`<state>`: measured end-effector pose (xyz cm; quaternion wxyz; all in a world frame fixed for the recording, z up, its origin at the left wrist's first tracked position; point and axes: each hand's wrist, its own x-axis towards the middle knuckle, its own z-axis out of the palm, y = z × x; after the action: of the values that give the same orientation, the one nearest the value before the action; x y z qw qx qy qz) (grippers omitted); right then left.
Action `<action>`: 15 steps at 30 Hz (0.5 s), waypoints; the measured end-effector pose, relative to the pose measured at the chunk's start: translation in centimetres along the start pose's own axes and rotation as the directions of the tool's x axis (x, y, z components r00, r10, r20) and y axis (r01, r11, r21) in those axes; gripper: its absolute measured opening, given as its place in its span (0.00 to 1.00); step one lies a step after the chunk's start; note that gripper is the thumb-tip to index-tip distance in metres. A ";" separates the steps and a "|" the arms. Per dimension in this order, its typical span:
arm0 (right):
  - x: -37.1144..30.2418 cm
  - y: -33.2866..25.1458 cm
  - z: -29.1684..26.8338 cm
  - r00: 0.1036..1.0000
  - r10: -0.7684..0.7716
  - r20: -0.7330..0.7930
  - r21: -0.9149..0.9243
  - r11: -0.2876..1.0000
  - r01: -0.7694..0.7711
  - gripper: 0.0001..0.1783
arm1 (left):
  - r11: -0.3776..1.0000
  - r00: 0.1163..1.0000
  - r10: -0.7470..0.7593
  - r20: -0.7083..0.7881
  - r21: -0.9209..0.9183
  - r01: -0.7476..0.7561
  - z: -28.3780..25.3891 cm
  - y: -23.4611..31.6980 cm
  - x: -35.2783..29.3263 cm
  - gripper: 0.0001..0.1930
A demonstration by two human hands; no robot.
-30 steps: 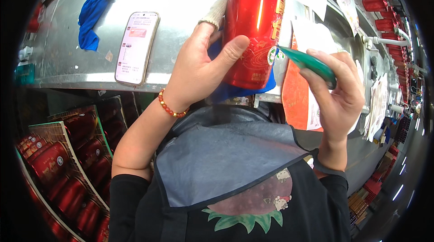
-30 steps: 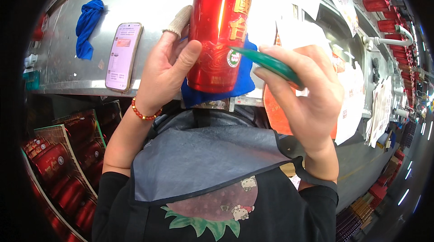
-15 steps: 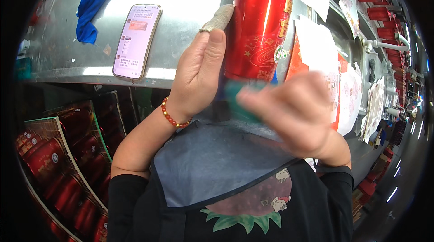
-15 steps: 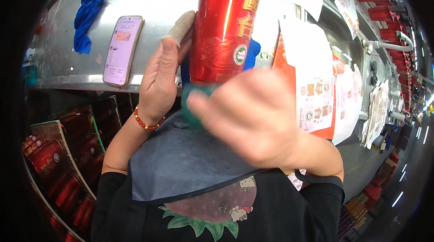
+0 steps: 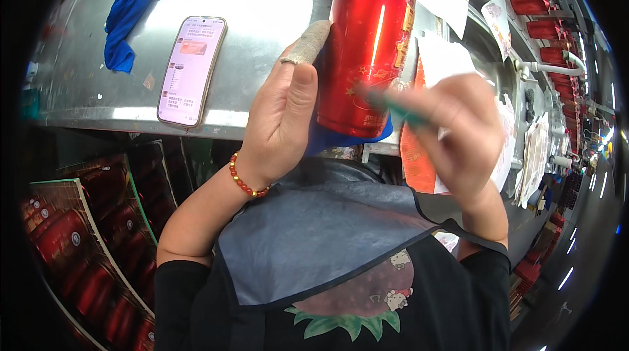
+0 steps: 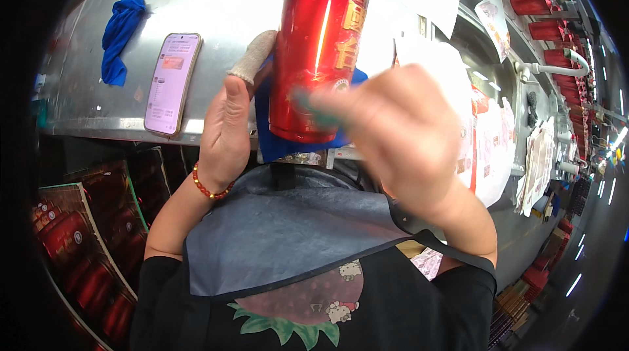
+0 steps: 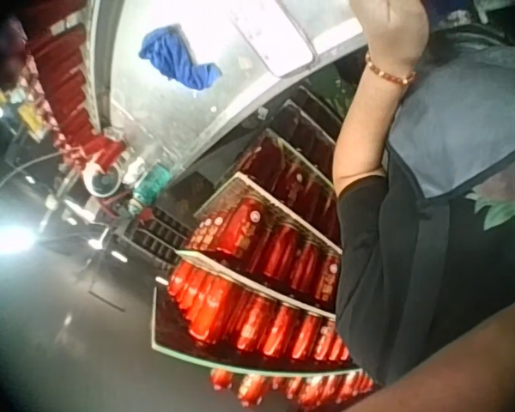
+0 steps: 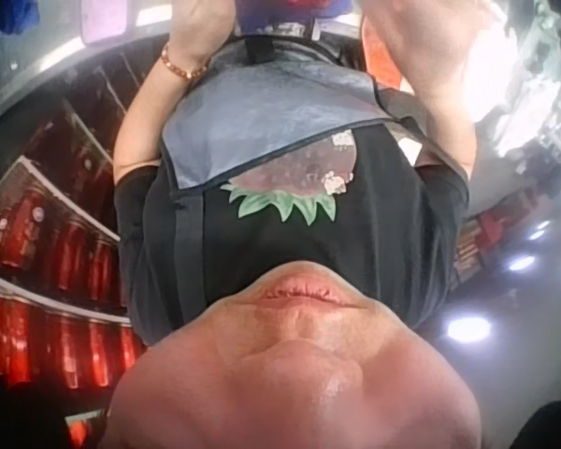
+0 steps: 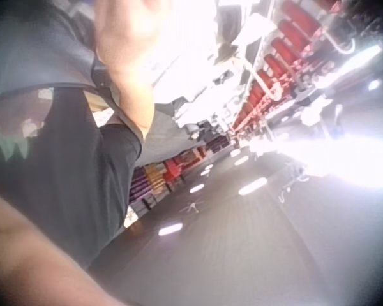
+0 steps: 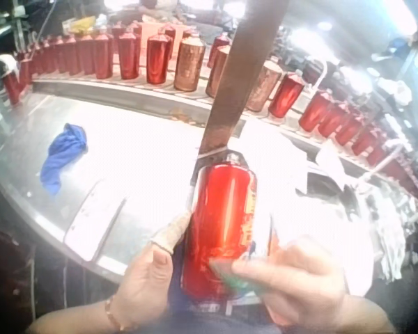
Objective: The person wipes the exterior of red cylindrical containers with a green sponge and a blue cloth. They rotate each container to clean all sides, then place it back on the metal counter among other similar containers.
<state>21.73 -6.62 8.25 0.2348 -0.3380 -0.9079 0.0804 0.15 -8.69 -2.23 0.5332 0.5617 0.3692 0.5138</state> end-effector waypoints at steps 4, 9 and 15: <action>-0.3 -0.6 0.3 0.993 -0.111 0.045 0.056 0.992 0.109 0.22 | 0.996 0.994 0.083 -0.069 0.025 -0.082 0.4 -0.7 -0.1 0.39; 0.4 -1.1 0.5 0.980 -0.189 0.069 -0.030 0.981 0.191 0.24 | 0.991 0.991 0.126 -0.040 0.040 -0.124 0.4 -0.9 -0.1 0.44; 1.1 -1.9 0.8 0.973 -0.199 0.115 -0.004 0.980 0.201 0.26 | 0.996 0.996 0.087 -0.036 0.039 -0.085 0.2 -0.7 -0.4 0.47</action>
<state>19.50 -7.32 8.57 0.1868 -0.2415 -0.9498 0.0687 0.34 -9.02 -2.99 0.4928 0.5772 0.3644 0.5397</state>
